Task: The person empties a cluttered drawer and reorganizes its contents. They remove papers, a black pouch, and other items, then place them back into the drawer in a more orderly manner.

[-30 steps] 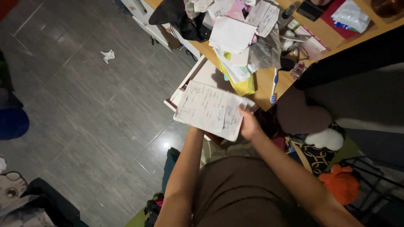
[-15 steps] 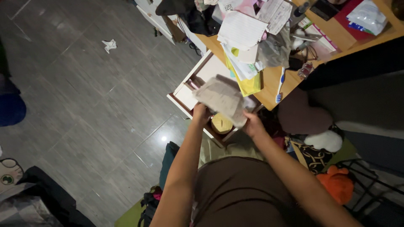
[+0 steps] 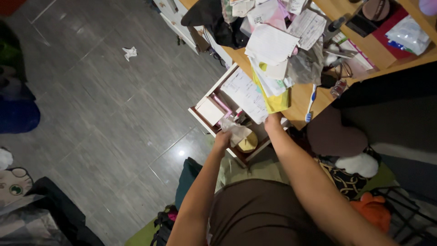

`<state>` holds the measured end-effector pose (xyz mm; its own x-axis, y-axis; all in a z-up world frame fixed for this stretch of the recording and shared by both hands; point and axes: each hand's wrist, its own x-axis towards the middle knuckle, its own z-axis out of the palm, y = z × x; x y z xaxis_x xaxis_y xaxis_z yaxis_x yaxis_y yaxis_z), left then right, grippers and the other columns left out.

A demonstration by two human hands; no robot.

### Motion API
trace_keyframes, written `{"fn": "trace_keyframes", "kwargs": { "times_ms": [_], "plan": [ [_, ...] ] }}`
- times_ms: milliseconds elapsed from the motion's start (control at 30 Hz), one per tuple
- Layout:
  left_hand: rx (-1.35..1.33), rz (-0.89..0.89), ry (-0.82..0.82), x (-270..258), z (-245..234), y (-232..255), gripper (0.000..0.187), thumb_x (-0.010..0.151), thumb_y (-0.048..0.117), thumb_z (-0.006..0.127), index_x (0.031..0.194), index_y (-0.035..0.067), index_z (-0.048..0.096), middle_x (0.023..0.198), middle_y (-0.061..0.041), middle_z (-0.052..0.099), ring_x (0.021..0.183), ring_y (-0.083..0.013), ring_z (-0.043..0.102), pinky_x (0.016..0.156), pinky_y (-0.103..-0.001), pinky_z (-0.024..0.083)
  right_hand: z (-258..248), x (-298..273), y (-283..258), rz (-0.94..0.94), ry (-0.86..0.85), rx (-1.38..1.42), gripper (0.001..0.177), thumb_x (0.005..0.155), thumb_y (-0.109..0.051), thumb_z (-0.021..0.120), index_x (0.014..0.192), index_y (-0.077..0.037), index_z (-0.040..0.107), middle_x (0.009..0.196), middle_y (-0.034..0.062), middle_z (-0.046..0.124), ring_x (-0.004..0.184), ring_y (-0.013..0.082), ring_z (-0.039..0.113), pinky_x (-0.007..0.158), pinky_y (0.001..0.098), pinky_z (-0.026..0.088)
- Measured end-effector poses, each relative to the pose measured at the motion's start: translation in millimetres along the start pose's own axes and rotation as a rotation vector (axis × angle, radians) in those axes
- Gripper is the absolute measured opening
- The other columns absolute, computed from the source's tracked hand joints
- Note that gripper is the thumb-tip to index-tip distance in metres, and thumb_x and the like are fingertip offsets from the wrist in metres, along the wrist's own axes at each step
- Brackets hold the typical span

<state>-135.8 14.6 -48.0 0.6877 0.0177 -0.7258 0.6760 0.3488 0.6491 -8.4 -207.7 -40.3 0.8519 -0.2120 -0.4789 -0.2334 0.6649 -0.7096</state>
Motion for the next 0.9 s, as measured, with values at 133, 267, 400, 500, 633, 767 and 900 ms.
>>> {"fn": "trace_keyframes", "kwargs": {
  "times_ms": [133,267,400,500,633,767,900],
  "plan": [
    [-0.079,-0.027,-0.016,-7,-7,-5,0.023,0.092,0.015,0.060,0.111,0.004,0.067,0.084,-0.001,0.068,0.067,-0.0144,0.067,0.056,-0.029,0.055,-7,2,0,-0.073,0.243,-1.290,0.060,0.100,-0.041,0.064,0.146,-0.007,0.048,0.149,0.0158,0.051,0.133,0.0337,0.049,0.104,0.0442,0.042],
    [-0.002,-0.042,-0.004,-5,-8,-6,0.027,0.091,0.016,0.059,0.113,0.004,0.068,0.087,-0.003,0.070,0.069,-0.0159,0.067,0.057,-0.029,0.054,-18,14,-10,-0.353,0.150,-1.485,0.053,0.104,-0.041,0.063,0.141,-0.003,0.057,0.143,0.0204,0.060,0.128,0.0374,0.055,0.103,0.0462,0.043],
    [-0.012,0.003,-0.028,-4,-10,-5,0.026,0.092,0.016,0.061,0.115,0.004,0.069,0.087,-0.003,0.068,0.067,-0.0150,0.063,0.054,-0.028,0.049,-25,9,-10,-0.186,0.192,-1.096,0.050,0.086,-0.034,0.069,0.123,-0.001,0.064,0.110,0.0170,0.073,0.094,0.0307,0.069,0.076,0.0398,0.055],
    [-0.005,-0.024,0.006,0,-8,-3,0.026,0.093,0.016,0.061,0.114,0.004,0.069,0.087,-0.002,0.069,0.068,-0.0130,0.064,0.056,-0.027,0.051,-22,6,-4,-0.125,0.180,-1.170,0.041,0.104,-0.039,0.062,0.111,0.001,0.067,0.087,0.0193,0.069,0.072,0.0283,0.066,0.065,0.0374,0.051],
    [0.015,-0.016,-0.004,3,-5,-1,0.025,0.093,0.015,0.061,0.114,0.003,0.069,0.085,-0.003,0.066,0.065,-0.0137,0.061,0.053,-0.027,0.048,-12,2,-7,0.108,0.166,-0.865,0.035,0.095,-0.025,0.070,0.118,-0.001,0.060,0.093,0.0166,0.067,0.073,0.0261,0.068,0.055,0.0357,0.051],
    [-0.011,-0.019,-0.027,5,-2,-2,0.025,0.093,0.017,0.061,0.113,0.004,0.069,0.085,-0.002,0.067,0.065,-0.0138,0.061,0.054,-0.028,0.047,-2,-11,-21,0.239,0.271,-0.579,0.043,0.098,-0.023,0.065,0.137,-0.009,0.053,0.115,0.0081,0.069,0.088,0.0198,0.074,0.063,0.0345,0.062],
    [-0.030,-0.017,-0.034,6,3,-5,0.026,0.089,0.016,0.061,0.112,0.005,0.067,0.086,-0.001,0.068,0.068,-0.0146,0.064,0.056,-0.028,0.051,22,-29,-33,0.212,0.533,-0.321,0.049,0.101,-0.022,0.059,0.145,-0.009,0.042,0.138,0.0038,0.055,0.095,0.0308,0.072,0.075,0.0419,0.067]
  ]
}}
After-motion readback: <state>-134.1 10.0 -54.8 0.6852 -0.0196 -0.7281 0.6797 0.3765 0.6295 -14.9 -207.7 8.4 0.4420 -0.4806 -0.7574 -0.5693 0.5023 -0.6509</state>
